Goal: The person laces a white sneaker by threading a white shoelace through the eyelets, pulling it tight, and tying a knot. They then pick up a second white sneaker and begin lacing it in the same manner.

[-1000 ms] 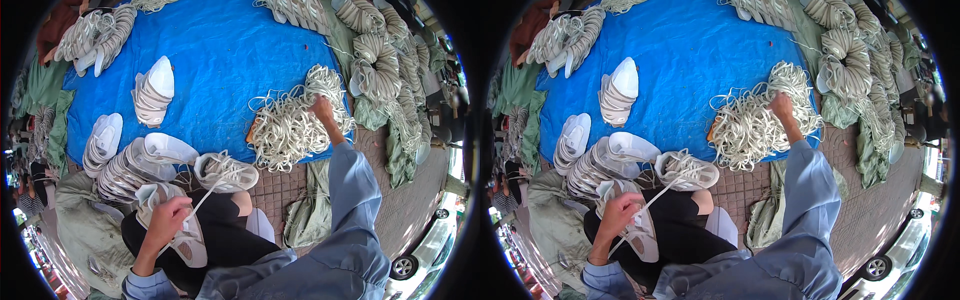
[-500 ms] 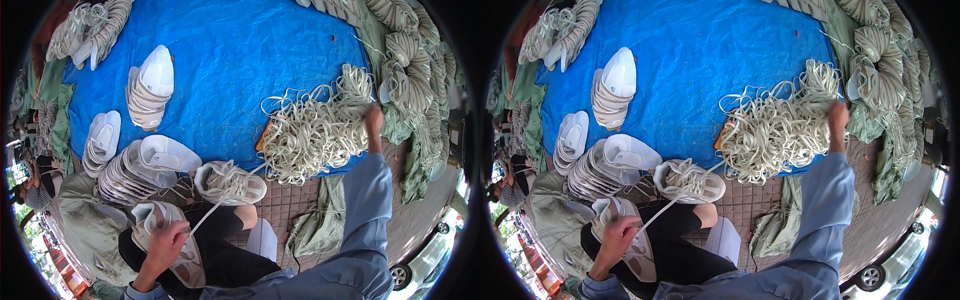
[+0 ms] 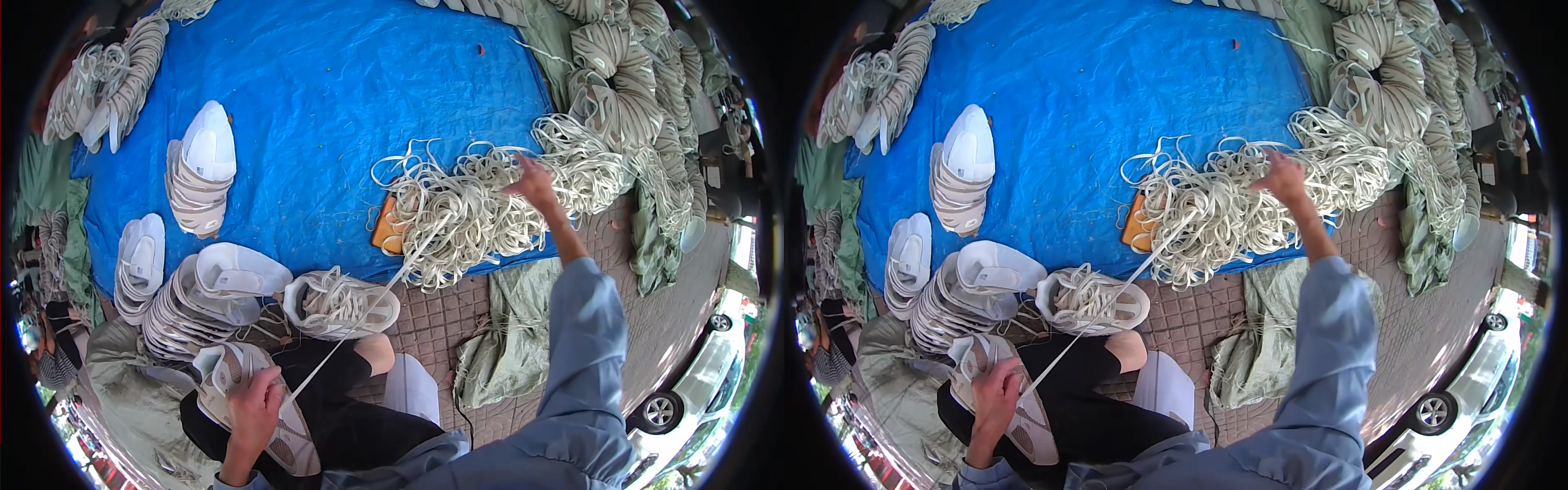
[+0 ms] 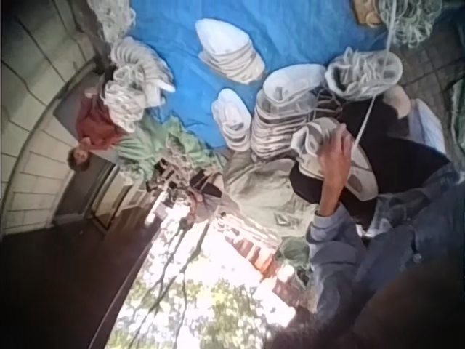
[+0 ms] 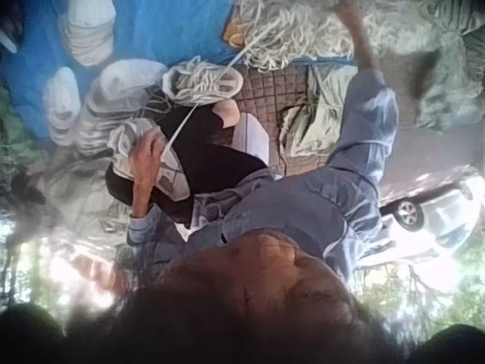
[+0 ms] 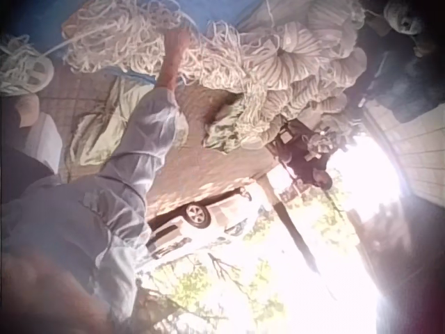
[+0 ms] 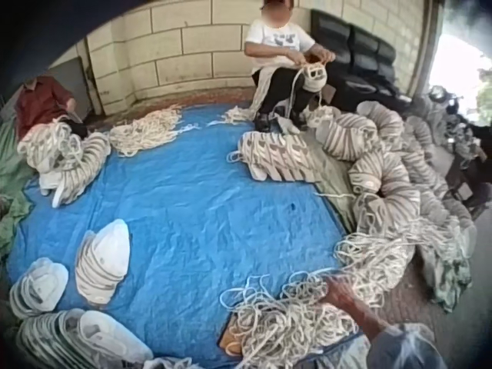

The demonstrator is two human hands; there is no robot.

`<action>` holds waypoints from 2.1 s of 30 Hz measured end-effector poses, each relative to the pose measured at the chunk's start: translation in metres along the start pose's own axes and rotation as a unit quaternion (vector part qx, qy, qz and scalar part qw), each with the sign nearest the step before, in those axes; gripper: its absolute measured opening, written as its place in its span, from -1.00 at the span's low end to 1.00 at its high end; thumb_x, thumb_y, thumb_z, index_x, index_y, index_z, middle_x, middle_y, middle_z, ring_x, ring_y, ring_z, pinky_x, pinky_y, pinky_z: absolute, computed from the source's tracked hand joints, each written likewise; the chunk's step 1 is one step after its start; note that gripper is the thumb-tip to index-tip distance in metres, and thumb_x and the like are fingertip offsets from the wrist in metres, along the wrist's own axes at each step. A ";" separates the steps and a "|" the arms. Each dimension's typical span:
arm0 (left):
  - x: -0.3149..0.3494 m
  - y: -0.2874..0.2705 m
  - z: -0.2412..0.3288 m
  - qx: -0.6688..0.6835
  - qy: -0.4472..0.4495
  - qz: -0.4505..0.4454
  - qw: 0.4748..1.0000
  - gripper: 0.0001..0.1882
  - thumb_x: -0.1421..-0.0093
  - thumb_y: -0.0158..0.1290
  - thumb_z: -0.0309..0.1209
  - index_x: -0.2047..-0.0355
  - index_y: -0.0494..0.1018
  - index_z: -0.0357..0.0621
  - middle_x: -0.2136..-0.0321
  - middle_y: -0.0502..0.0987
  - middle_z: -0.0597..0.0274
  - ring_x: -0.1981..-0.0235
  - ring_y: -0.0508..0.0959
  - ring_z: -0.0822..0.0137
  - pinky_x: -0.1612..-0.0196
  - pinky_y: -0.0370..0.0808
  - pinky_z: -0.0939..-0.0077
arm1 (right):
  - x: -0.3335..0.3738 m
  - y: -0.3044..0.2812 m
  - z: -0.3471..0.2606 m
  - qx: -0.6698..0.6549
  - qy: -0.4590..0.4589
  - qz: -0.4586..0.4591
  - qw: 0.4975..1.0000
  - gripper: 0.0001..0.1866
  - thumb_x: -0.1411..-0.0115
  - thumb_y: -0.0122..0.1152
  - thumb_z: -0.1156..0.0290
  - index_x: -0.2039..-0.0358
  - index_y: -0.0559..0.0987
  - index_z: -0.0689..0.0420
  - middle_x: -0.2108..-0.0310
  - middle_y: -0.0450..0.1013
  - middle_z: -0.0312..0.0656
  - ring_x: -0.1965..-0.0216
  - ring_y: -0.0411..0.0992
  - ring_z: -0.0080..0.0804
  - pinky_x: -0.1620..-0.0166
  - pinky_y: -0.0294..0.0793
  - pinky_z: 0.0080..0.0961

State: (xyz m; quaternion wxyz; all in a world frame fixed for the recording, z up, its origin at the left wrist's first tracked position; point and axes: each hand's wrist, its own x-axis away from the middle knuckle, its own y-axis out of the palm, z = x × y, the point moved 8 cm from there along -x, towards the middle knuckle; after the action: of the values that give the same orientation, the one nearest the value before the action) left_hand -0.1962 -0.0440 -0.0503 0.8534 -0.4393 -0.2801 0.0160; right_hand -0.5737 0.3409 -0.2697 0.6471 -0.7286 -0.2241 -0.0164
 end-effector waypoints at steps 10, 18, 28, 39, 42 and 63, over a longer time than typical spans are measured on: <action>0.008 -0.002 0.008 -0.053 0.065 0.045 0.995 -0.78 0.08 0.02 -0.58 0.34 0.41 -0.17 0.56 0.47 0.08 0.59 0.46 0.14 0.54 0.37 0.36 | 0.116 0.084 -0.248 -0.018 -0.336 -0.038 0.941 -0.74 0.08 -0.03 0.45 0.30 0.41 0.14 0.43 0.39 -0.17 0.36 0.39 -0.28 0.28 0.35 -0.37; 0.020 -0.014 -0.005 0.065 -0.016 0.054 0.996 -0.77 0.04 0.02 -0.58 0.30 0.42 -0.17 0.51 0.46 0.13 0.58 0.46 0.27 0.52 0.38 0.53 | 0.205 -0.021 -0.284 -0.035 -0.524 0.088 0.846 -0.75 0.18 0.01 0.40 0.39 0.47 0.06 0.64 0.28 -0.36 0.52 0.33 -0.47 0.38 0.31 -0.49; 0.144 -0.088 -0.055 0.040 -0.044 0.289 0.955 -0.79 0.05 0.01 -0.62 0.33 0.41 -0.24 0.45 0.46 0.12 0.41 0.48 0.26 0.35 0.40 0.52 | 0.279 0.031 -0.410 -0.191 -0.542 -0.237 0.784 -0.63 0.26 0.26 0.43 0.33 0.48 0.15 0.57 0.43 -0.21 0.44 0.42 -0.23 0.17 0.32 -0.39; 0.184 -0.024 -0.066 -0.171 0.081 0.236 0.953 -0.62 0.24 0.14 -0.48 0.32 0.39 -0.21 0.42 0.42 0.17 0.18 0.35 0.21 0.09 0.27 0.23 | 0.132 -0.061 -0.215 -0.230 -0.277 -0.165 0.918 -0.85 0.16 0.22 0.43 0.56 0.56 0.24 0.69 0.39 -0.25 0.63 0.30 -0.64 0.53 0.27 -0.64; 0.180 -0.018 -0.064 -0.179 0.114 0.247 0.945 -0.71 0.22 0.09 -0.53 0.38 0.40 -0.21 0.52 0.40 0.20 0.26 0.38 0.24 0.10 0.29 0.23 | 0.145 -0.110 -0.234 -0.417 -0.252 -0.072 0.870 -0.86 0.09 0.17 0.46 0.46 0.57 0.20 0.61 0.45 -0.21 0.56 0.34 -0.65 0.47 0.31 -0.66; 0.089 -0.041 0.038 0.163 0.174 0.218 0.946 -0.27 0.15 0.19 -0.46 -0.02 0.07 -0.29 0.12 0.30 -0.04 0.09 0.34 0.07 0.05 0.27 0.30 | 0.301 -0.118 -0.420 -0.246 -0.541 -0.022 0.804 -0.86 0.17 0.21 0.36 0.54 0.51 0.07 0.65 0.41 -0.20 0.58 0.41 -0.25 0.54 0.37 -0.40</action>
State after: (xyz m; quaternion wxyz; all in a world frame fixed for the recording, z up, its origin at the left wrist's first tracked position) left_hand -0.1484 -0.0171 0.0395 0.9245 -0.3403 -0.0182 0.1710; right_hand -0.2322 0.0412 0.0037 0.2191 -0.7487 -0.5426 0.3117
